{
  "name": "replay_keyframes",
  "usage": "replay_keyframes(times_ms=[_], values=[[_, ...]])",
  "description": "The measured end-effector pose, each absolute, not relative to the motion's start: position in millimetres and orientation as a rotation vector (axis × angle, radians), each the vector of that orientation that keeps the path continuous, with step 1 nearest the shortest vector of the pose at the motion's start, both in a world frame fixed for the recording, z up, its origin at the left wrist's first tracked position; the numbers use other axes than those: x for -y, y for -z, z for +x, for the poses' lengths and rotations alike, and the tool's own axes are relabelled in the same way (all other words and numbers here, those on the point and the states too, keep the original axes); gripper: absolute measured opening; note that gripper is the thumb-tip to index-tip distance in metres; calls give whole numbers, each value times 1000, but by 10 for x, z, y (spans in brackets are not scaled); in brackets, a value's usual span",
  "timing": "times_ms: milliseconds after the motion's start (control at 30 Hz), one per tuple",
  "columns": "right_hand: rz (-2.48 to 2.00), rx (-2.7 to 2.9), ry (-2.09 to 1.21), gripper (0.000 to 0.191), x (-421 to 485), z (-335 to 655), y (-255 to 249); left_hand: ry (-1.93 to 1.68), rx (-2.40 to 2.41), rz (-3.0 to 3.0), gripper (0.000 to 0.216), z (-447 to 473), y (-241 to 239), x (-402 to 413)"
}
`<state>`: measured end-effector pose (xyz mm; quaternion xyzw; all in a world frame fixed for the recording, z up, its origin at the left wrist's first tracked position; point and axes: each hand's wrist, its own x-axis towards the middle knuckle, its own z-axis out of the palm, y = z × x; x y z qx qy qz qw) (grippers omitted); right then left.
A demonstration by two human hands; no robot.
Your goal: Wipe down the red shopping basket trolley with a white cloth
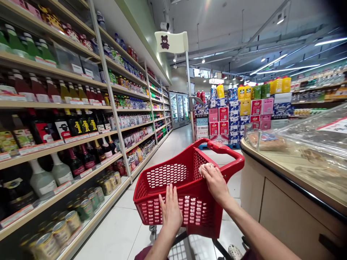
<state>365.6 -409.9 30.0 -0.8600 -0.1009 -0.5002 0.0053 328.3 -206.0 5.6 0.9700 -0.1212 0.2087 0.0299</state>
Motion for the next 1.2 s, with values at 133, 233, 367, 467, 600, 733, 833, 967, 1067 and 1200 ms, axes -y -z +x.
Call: replay_keyframes(times_ms=[133,233,367,467,600,733,833,967,1067,1200], values=[[-2677,411,1533,35,3873,3641,-257,-627,427,2989,77,3283,-77,2175],[-2708,525,1493,35,3766,3640,-271,-568,459,3015,76,3285,-111,2197],[-2719,291,1508,37,3893,3639,-306,-649,499,3022,76,3328,-154,2206],[-2706,355,1509,38,3844,3645,-237,-693,560,3015,74,3397,-159,2241],[-2694,553,1504,39,3795,3650,-197,-608,549,3032,70,3456,-137,2200],[-2675,353,1527,39,3872,3638,-248,-598,527,3045,72,3443,-103,2135],[-2633,352,1552,36,3659,3646,-181,-593,499,3063,71,3437,-79,2128],[-2633,575,1499,36,3405,3679,-99,-602,428,3093,69,3439,-62,2006],[-2625,484,1485,38,3510,3681,-129,-619,417,3091,71,3426,-52,1867],[-2600,407,1466,40,3433,3657,-92,-629,412,3065,72,3414,-24,1797]])
